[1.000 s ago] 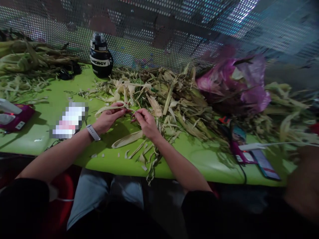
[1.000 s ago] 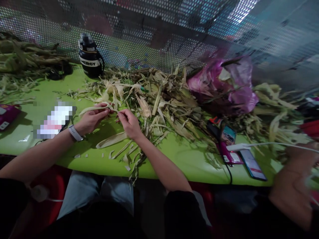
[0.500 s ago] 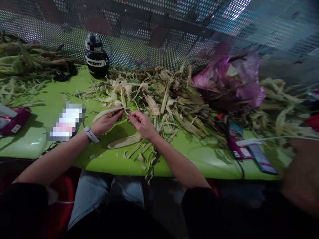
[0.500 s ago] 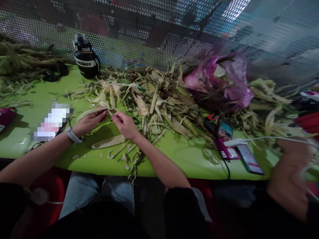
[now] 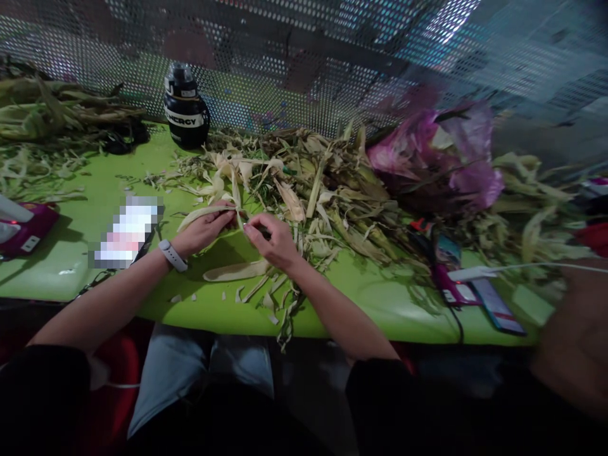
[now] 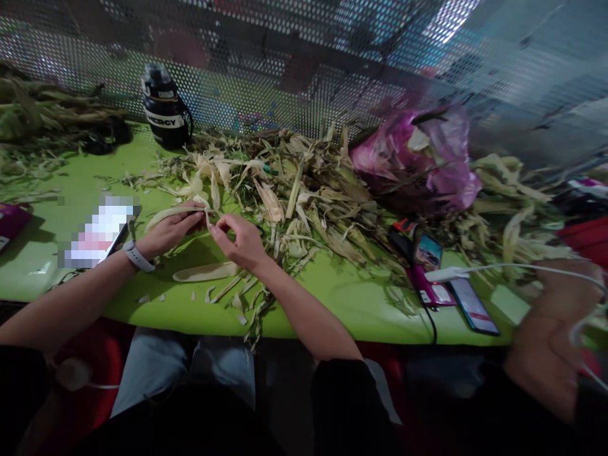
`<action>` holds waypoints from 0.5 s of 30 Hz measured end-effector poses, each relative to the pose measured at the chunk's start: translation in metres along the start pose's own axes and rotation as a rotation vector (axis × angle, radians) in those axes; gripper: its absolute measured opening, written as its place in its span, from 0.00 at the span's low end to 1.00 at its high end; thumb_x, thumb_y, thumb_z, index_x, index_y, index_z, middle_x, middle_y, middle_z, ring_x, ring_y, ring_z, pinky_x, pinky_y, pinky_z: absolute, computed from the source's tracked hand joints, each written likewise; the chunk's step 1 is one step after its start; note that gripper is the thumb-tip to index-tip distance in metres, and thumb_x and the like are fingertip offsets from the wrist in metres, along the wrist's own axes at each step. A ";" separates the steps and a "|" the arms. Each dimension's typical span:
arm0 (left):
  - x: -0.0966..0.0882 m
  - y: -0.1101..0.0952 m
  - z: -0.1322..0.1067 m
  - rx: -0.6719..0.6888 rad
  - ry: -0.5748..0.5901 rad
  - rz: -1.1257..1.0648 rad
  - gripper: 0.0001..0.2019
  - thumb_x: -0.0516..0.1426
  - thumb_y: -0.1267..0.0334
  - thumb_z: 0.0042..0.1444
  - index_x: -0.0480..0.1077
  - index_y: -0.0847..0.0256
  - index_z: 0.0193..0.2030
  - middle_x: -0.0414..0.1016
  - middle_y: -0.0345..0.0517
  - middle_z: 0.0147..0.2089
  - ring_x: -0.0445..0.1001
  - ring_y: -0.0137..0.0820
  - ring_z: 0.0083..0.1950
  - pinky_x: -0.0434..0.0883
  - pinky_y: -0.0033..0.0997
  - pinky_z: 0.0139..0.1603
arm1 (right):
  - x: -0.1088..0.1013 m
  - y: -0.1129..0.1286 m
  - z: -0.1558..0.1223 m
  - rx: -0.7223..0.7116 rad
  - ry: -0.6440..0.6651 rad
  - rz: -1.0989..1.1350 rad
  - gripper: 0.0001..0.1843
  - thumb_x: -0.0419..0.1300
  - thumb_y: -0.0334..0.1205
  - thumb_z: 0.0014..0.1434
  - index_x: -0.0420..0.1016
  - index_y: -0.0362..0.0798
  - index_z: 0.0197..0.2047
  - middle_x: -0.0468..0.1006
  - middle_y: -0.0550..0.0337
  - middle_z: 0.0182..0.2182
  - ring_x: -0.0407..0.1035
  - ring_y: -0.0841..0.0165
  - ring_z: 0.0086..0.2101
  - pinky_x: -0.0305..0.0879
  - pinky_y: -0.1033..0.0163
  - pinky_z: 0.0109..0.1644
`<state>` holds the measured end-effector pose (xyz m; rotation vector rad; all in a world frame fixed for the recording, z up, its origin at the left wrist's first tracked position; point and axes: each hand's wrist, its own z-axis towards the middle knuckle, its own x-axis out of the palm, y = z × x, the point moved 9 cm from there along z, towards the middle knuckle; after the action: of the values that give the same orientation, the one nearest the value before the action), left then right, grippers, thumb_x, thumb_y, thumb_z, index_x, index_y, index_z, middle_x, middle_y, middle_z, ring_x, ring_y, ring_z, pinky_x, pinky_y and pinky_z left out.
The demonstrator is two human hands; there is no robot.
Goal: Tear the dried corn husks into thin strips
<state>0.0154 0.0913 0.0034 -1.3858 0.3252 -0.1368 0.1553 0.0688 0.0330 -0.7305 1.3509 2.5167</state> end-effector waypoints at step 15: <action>0.025 0.009 -0.009 -0.165 0.157 -0.103 0.14 0.53 0.60 0.53 0.65 0.61 0.19 0.54 0.38 0.19 0.51 0.25 0.21 0.51 0.30 0.22 | 0.050 -0.044 -0.010 0.570 0.056 0.925 0.23 0.71 0.55 0.45 0.79 0.52 0.41 0.83 0.59 0.42 0.75 0.64 0.46 0.73 0.58 0.49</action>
<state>0.0352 0.0775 -0.0106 -1.5600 0.4023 -0.3106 0.1325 0.0822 -0.0290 -0.0253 2.7261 2.3809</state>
